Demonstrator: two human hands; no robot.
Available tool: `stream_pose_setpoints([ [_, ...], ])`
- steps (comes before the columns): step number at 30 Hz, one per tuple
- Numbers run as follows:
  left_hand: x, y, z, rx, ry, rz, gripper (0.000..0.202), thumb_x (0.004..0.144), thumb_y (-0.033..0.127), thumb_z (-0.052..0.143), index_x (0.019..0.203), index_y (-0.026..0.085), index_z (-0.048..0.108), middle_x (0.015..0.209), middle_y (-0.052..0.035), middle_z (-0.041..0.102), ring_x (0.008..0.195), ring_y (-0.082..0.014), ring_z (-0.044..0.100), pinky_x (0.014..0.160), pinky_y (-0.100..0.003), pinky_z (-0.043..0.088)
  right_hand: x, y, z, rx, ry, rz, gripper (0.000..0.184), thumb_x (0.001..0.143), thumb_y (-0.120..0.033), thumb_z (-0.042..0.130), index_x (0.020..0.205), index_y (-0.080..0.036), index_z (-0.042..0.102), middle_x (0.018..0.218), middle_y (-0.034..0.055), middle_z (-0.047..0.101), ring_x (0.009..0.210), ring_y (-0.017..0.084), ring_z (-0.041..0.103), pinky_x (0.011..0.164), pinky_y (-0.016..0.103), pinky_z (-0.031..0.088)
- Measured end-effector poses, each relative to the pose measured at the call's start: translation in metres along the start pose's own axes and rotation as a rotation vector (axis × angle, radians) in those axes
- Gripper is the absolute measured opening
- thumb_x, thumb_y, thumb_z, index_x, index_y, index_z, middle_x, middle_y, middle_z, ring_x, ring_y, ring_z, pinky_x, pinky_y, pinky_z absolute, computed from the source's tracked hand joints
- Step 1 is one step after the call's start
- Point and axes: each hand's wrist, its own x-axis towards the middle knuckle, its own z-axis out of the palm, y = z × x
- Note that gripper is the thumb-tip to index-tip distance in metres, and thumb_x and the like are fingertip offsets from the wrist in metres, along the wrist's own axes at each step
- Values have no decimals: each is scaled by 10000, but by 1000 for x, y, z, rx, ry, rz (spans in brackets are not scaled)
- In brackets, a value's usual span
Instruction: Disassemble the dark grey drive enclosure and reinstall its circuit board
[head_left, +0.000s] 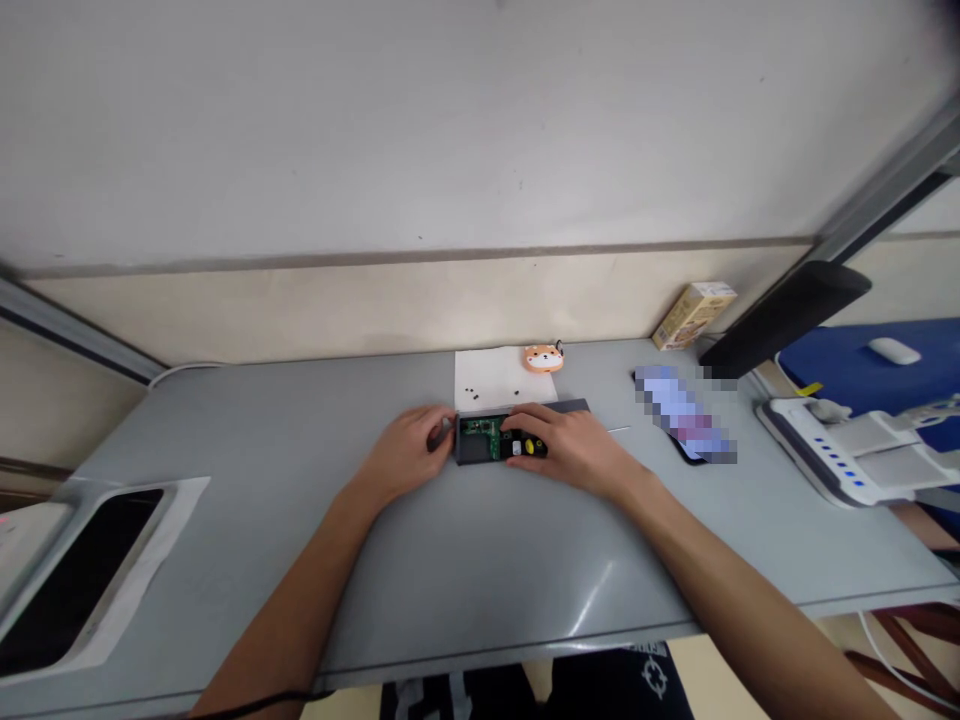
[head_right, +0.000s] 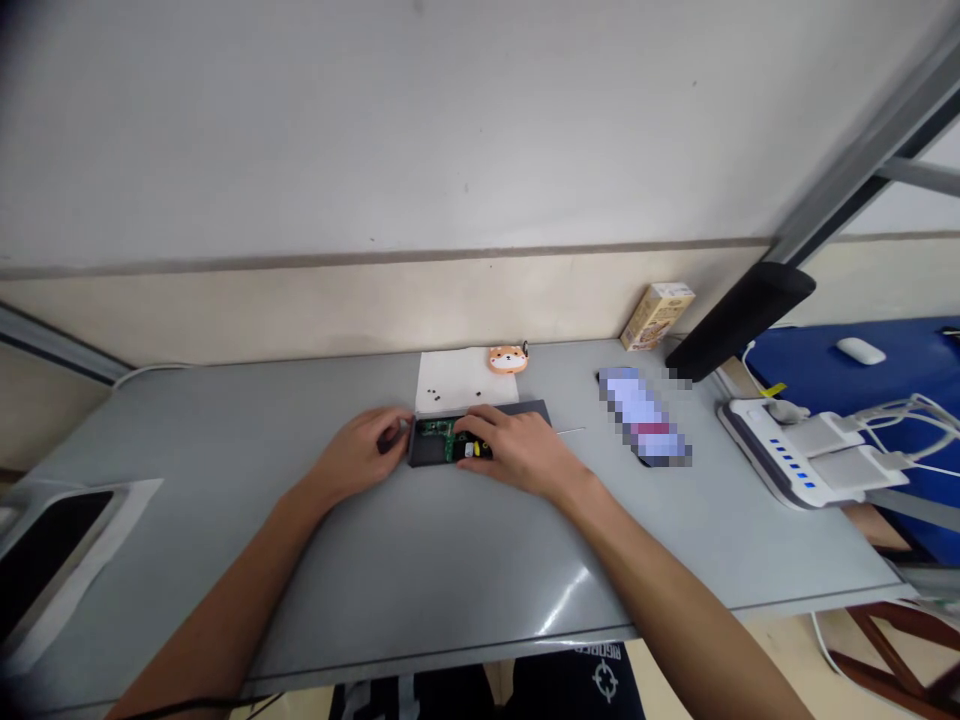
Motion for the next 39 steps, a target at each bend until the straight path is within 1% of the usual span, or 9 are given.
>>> stream_pose_setpoints([
  [5,0,1,1,10,10,-6,214,968,230,508,1121,209,657,835,-31,667,774,-204,629,755,-337,492,1,1,3,-11,66,-3,371,1000,-518,582,1303,-312,642,1397,4,693,876,233,758,660,354,494],
  [19,-3,0,3,71,31,40,205,973,236,512,1095,234,675,816,-4,695,766,-192,636,842,-368,490,-3,2,-4,20,8,-33,322,990,-436,627,1278,-296,657,1347,25,710,886,227,741,654,344,473],
  [21,-3,6,-1,106,94,-5,162,941,226,542,1035,234,674,826,-5,698,761,-194,634,862,-388,482,-4,3,-11,79,142,-34,253,1014,-325,575,1246,-296,671,1344,38,696,900,205,727,686,339,496],
  [24,-3,21,-5,99,256,-56,92,920,232,559,932,217,649,873,-35,690,831,-216,633,865,-398,478,-5,6,-24,260,593,-18,202,991,-200,522,1090,-254,690,1135,66,719,921,196,690,769,346,517],
  [27,-2,41,0,37,303,30,135,949,262,555,1031,212,650,1038,-69,705,1004,-240,639,944,-416,461,-6,11,-31,421,1076,85,176,986,-303,515,947,-221,666,893,59,656,809,199,619,721,355,479],
  [29,-2,54,8,24,227,105,260,952,318,598,1194,228,633,1228,-83,692,1170,-266,613,1030,-445,420,-6,16,-30,555,1185,210,317,1016,-407,436,896,-212,656,730,27,570,659,179,535,621,331,416],
  [31,-2,62,17,33,141,125,416,938,384,653,1327,253,585,1353,-86,656,1285,-297,566,1095,-482,366,-6,20,-26,652,1117,357,428,1044,-474,367,874,-210,656,639,1,510,582,164,484,574,313,376],
  [34,-1,66,26,32,78,92,518,929,404,685,1405,271,533,1400,-86,643,1334,-316,545,1137,-515,314,-2,22,-16,635,912,502,467,1042,-542,401,886,-203,680,711,16,601,651,162,552,609,294,419],
  [39,-1,59,27,-21,72,50,529,920,372,709,1405,277,518,1378,-73,666,1300,-303,584,1144,-517,308,4,15,-6,586,714,502,434,997,-580,516,914,-204,717,856,35,710,748,168,610,646,284,473],
])
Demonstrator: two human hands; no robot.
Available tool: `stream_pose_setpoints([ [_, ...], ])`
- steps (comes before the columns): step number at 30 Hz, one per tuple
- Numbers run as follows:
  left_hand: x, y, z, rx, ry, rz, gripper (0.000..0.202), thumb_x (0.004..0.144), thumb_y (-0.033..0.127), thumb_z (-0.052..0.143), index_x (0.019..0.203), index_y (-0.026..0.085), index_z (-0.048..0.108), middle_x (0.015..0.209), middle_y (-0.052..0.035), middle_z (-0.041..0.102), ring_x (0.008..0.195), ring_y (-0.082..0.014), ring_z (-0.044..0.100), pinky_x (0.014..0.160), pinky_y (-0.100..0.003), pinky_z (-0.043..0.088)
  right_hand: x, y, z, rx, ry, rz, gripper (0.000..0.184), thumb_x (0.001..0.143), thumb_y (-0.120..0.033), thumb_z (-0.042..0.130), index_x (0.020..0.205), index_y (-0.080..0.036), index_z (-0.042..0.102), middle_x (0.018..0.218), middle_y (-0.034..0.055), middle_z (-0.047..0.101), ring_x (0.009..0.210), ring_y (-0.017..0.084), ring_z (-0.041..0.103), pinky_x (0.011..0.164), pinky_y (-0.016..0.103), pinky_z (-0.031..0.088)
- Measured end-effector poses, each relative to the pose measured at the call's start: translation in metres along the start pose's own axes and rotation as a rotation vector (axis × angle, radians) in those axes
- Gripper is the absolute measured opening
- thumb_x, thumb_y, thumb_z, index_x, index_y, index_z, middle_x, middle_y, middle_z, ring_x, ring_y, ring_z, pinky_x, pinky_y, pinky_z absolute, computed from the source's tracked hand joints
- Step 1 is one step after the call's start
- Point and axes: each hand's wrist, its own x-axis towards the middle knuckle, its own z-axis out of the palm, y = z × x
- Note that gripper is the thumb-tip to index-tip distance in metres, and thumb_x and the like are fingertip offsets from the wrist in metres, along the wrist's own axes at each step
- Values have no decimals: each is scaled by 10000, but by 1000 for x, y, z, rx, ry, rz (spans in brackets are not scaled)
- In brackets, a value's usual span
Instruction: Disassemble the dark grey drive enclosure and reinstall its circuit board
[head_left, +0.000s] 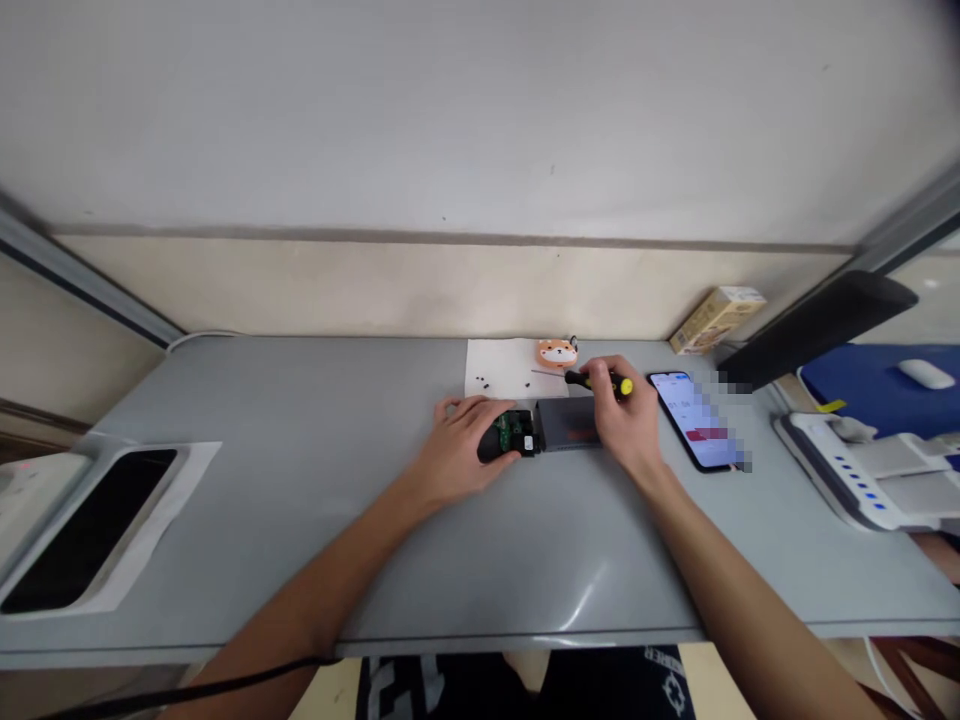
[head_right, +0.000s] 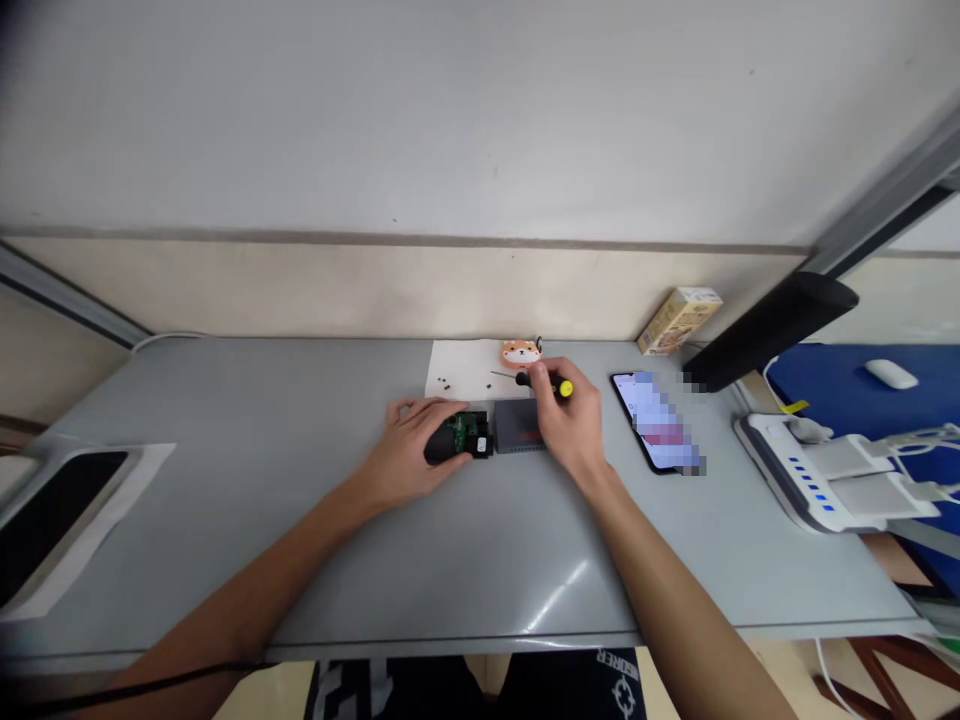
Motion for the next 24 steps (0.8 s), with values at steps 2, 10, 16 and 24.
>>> stream_pose_setpoints([
  [2,0,-2,-1,-3,5,-8,553,906,378,730,1408,280,519,1376,-71,669,1300,-303,585,1148,-519,308,-2,0,2,-27,-59,-11,421,996,-571,529,929,-206,727,859,33,722,732,166,614,644,287,481],
  [10,1,-4,-1,-10,-23,-34,600,871,383,781,1409,296,531,1371,-70,671,1288,-307,589,1175,-534,283,-6,9,6,-115,-135,-116,325,992,-499,578,945,-215,729,940,51,764,823,196,683,780,331,533],
  [16,2,-4,-1,-17,-53,-18,548,883,377,775,1379,309,551,1350,-65,682,1264,-304,603,1156,-532,304,-5,8,5,-138,-122,-155,306,991,-483,586,933,-215,723,934,58,766,825,204,688,756,331,529],
  [24,2,-4,-2,-31,-44,-17,533,890,370,769,1377,312,560,1338,-47,689,1251,-291,614,1157,-514,314,-6,2,3,-52,-85,-69,350,1002,-503,564,927,-205,731,880,34,734,740,169,646,677,300,489],
])
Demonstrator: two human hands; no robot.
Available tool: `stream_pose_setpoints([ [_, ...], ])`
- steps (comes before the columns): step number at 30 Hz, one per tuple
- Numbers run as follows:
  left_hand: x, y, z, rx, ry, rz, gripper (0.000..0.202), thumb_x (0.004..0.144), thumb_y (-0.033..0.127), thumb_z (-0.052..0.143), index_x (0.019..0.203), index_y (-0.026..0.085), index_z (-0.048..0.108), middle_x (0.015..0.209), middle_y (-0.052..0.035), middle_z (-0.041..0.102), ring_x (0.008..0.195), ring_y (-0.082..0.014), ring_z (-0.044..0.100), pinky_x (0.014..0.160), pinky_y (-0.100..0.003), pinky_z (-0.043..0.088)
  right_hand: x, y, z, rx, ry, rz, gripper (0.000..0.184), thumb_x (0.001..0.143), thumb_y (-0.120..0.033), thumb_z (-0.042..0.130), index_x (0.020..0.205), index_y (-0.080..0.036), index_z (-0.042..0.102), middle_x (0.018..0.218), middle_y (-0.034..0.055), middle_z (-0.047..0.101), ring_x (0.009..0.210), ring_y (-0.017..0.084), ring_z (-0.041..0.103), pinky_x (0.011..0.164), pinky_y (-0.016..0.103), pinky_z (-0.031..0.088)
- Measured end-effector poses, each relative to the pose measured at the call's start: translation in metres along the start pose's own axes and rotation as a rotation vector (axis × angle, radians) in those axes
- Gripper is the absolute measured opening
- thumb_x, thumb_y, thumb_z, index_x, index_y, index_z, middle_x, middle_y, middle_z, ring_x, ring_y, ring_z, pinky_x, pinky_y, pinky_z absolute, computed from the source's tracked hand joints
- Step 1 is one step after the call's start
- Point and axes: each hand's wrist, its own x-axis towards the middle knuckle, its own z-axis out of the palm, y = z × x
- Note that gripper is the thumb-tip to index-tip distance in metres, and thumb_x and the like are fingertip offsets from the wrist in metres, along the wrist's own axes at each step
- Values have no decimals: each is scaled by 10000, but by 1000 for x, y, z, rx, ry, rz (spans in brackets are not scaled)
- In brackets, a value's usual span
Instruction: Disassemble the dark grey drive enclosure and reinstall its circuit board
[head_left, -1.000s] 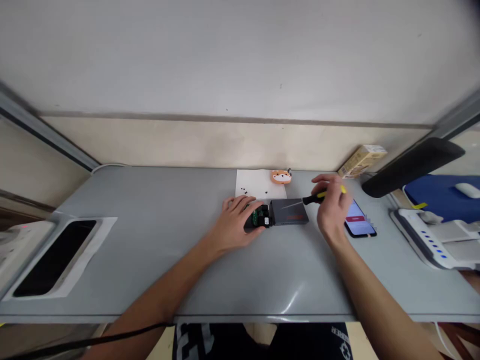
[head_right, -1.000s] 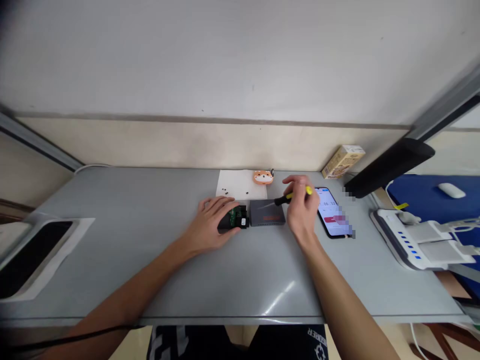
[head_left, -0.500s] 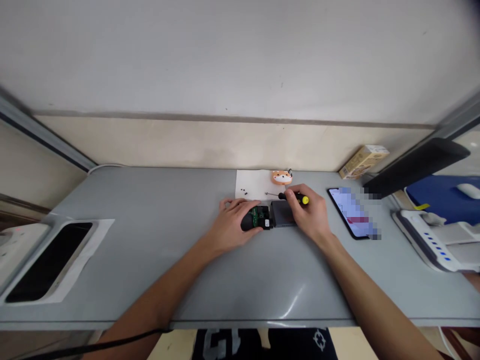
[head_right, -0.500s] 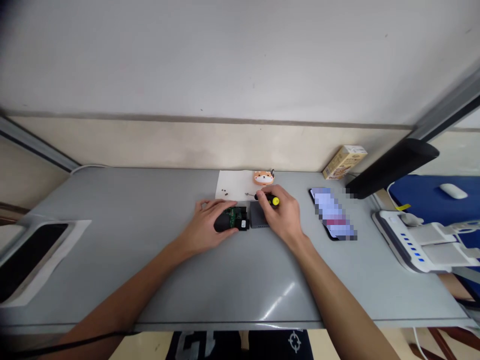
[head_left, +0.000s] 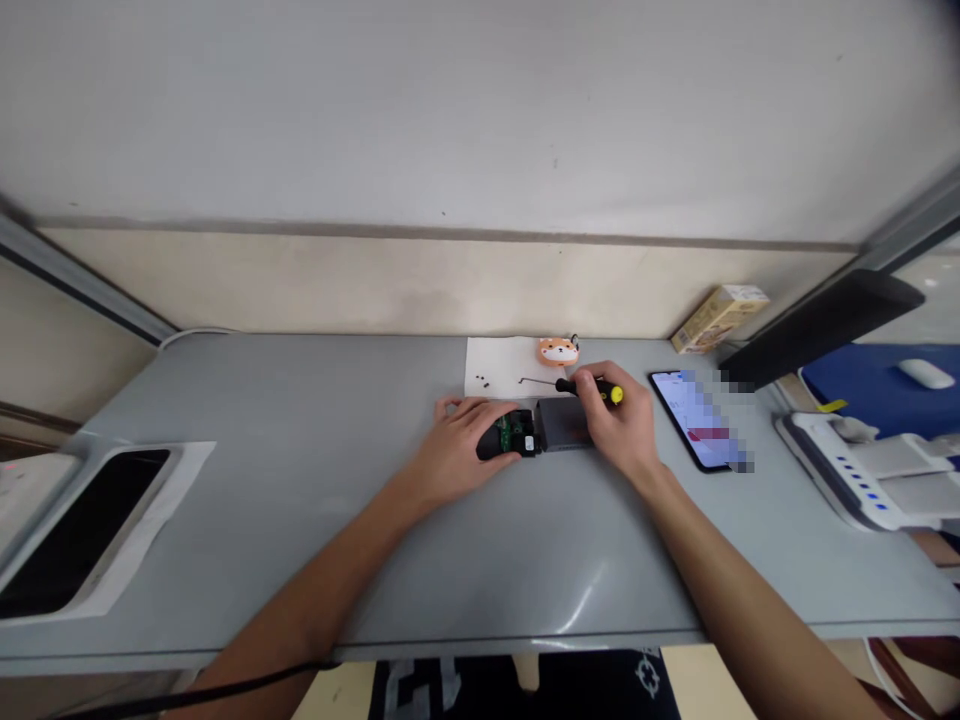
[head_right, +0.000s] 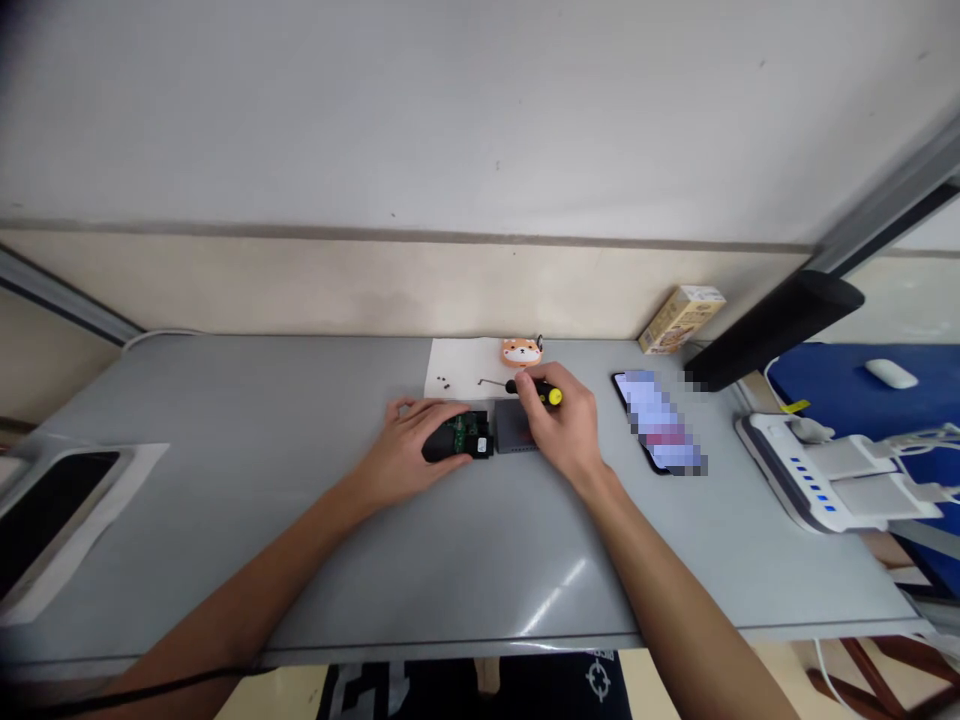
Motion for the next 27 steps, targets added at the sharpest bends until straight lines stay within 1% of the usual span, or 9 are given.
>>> stream_pose_setpoints([
  [4,1,0,1,-3,-1,-9,550,879,372,783,1377,308,559,1344,-54,688,1255,-292,612,1163,-517,305,2,-2,-1,9,24,4,358,1005,-493,562,919,-193,737,855,28,732,762,156,646,721,289,483],
  [6,1,0,1,-4,-2,-11,556,877,376,786,1379,308,557,1347,-55,686,1263,-291,608,1166,-520,299,4,-1,-1,7,29,8,362,1005,-491,560,923,-187,739,853,33,735,760,156,641,716,285,482],
  [13,2,0,2,-1,-8,-9,540,891,382,772,1382,319,556,1340,-56,691,1259,-289,610,1155,-526,303,3,-3,-2,45,37,70,402,986,-544,557,877,-195,726,778,22,677,642,139,546,528,245,464],
  [16,2,-1,2,-13,-6,-4,546,894,373,769,1391,317,549,1343,-45,697,1261,-283,608,1145,-516,309,3,-4,-2,103,29,124,429,969,-590,559,887,-201,719,793,24,662,619,140,537,467,243,461],
  [18,2,-2,3,-20,-7,-6,545,893,378,768,1388,311,550,1349,-46,697,1266,-286,608,1139,-513,312,4,-4,-2,119,37,132,433,967,-597,559,885,-201,715,801,24,663,626,142,545,471,246,464],
  [20,2,-2,3,-28,-1,-6,546,890,381,771,1384,307,550,1355,-46,695,1271,-286,609,1141,-508,310,4,-3,-3,100,69,107,438,980,-585,548,856,-197,709,788,23,665,647,140,552,523,251,471],
  [22,1,-2,3,-42,19,-6,547,891,389,770,1382,301,547,1365,-48,689,1275,-282,610,1147,-500,306,5,-3,-3,82,103,78,451,996,-571,531,824,-192,706,757,20,659,664,137,558,587,258,475],
  [24,0,-1,3,-60,69,-25,510,914,399,742,1373,286,551,1370,-57,683,1271,-273,612,1150,-491,304,6,-4,-4,98,129,76,471,1007,-573,511,809,-192,706,725,14,644,652,133,555,612,264,476],
  [27,0,-1,3,-75,188,-83,373,979,396,651,1323,264,594,1360,-70,677,1283,-262,602,1145,-480,314,5,-7,-5,148,131,105,500,1000,-598,501,781,-196,701,700,12,629,605,128,529,553,257,467],
])
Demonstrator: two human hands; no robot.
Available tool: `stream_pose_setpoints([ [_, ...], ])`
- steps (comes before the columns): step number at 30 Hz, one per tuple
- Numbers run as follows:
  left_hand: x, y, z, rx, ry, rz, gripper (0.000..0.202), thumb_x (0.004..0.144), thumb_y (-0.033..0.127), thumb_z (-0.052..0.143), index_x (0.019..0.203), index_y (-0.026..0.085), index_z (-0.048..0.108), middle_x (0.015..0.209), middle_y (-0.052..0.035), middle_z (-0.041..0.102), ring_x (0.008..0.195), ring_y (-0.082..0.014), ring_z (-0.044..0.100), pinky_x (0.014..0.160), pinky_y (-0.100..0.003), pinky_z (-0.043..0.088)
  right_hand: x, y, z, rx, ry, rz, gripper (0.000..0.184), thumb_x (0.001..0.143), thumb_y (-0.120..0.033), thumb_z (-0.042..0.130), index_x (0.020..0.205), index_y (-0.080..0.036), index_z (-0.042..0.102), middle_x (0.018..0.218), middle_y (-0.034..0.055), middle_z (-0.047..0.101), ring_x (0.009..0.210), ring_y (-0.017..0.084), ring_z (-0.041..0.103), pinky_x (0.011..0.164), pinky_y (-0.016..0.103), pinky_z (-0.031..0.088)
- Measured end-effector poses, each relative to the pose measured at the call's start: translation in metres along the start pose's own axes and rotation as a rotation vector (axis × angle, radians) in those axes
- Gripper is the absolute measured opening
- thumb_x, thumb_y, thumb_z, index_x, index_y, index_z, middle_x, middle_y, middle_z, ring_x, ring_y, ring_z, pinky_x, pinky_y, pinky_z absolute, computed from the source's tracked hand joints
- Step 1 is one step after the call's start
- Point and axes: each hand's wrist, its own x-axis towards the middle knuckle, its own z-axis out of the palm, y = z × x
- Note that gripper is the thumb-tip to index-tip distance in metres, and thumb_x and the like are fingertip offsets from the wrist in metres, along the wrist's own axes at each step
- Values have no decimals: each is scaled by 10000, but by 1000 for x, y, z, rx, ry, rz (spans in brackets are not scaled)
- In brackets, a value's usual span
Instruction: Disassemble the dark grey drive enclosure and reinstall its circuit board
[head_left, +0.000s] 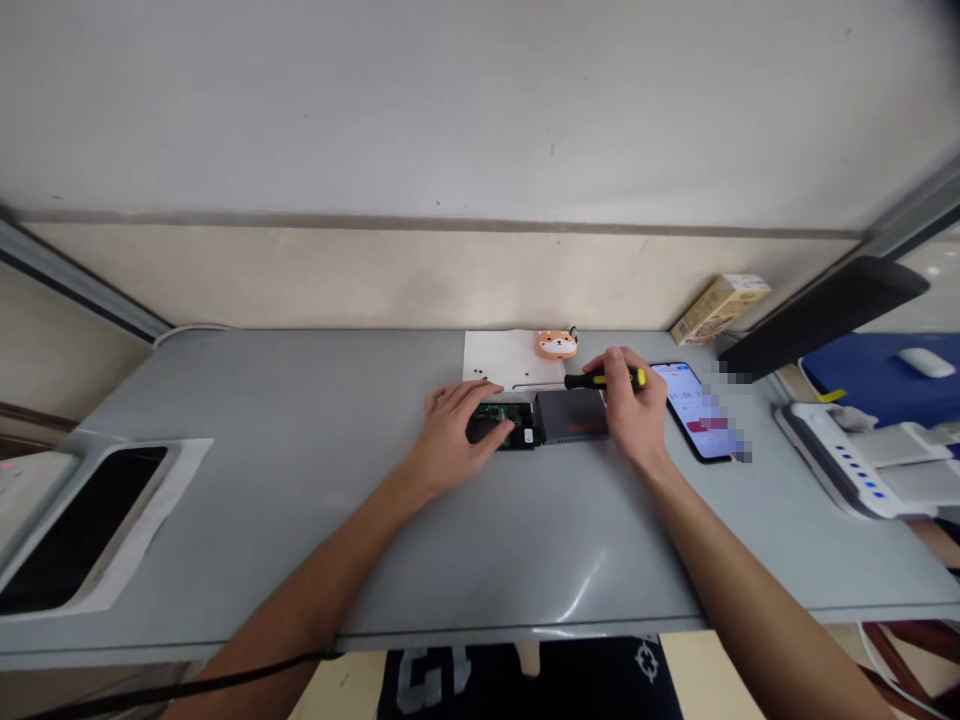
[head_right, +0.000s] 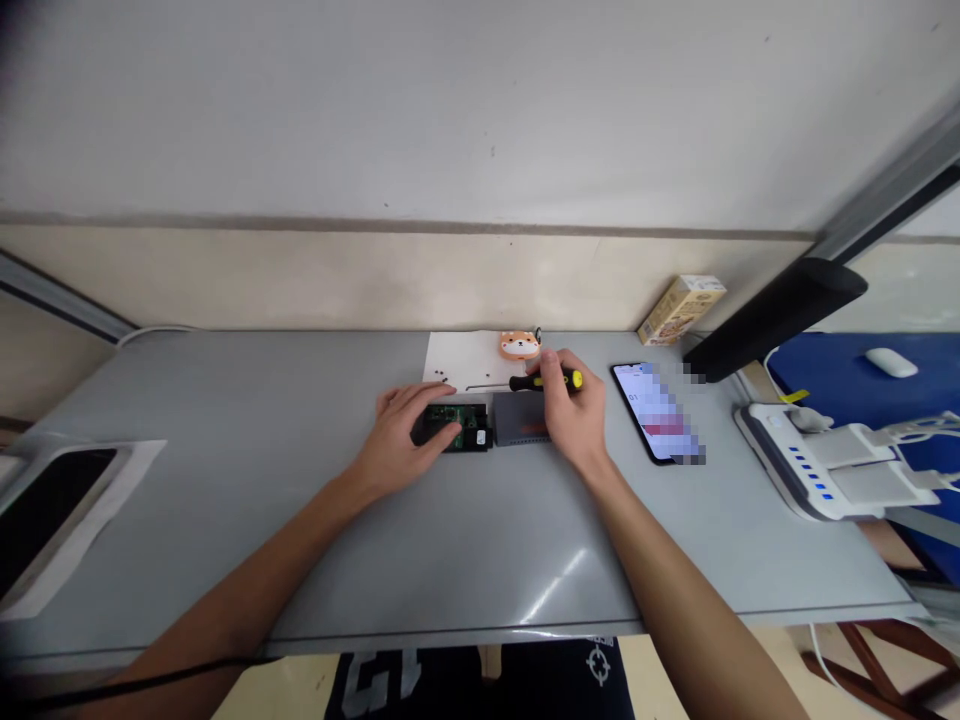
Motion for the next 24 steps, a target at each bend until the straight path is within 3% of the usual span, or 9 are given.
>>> stream_pose_setpoints([
  [6,2,-2,1,-10,67,-64,179,996,398,618,1053,265,724,1187,-36,726,1152,-241,649,1101,-487,340,-5,-7,2,81,-59,61,511,974,-634,518,773,-204,706,721,23,623,588,131,517,436,230,453],
  [13,3,-4,2,-2,99,-46,156,989,352,629,933,271,750,1093,-16,734,1085,-219,652,1088,-483,334,-5,-11,0,42,-133,13,507,987,-605,504,746,-206,703,702,23,614,615,135,524,488,241,452],
  [17,2,-3,1,16,141,-4,155,991,340,631,924,272,753,1068,-13,723,1062,-210,648,1069,-470,341,-4,-12,0,38,-124,0,502,987,-596,506,730,-209,697,707,23,622,638,142,535,518,252,451],
  [22,2,-3,1,69,112,18,168,993,350,634,920,291,773,1095,-18,718,1081,-220,647,1074,-477,335,-3,-12,-1,18,-137,-17,477,987,-585,518,745,-210,688,701,14,610,655,144,537,568,265,458],
  [24,2,-2,0,86,89,19,142,983,362,646,1028,299,765,1172,-29,716,1136,-236,645,1096,-486,324,-3,-11,-2,14,-130,-35,457,986,-573,532,752,-209,679,708,12,604,674,145,542,588,267,459],
])
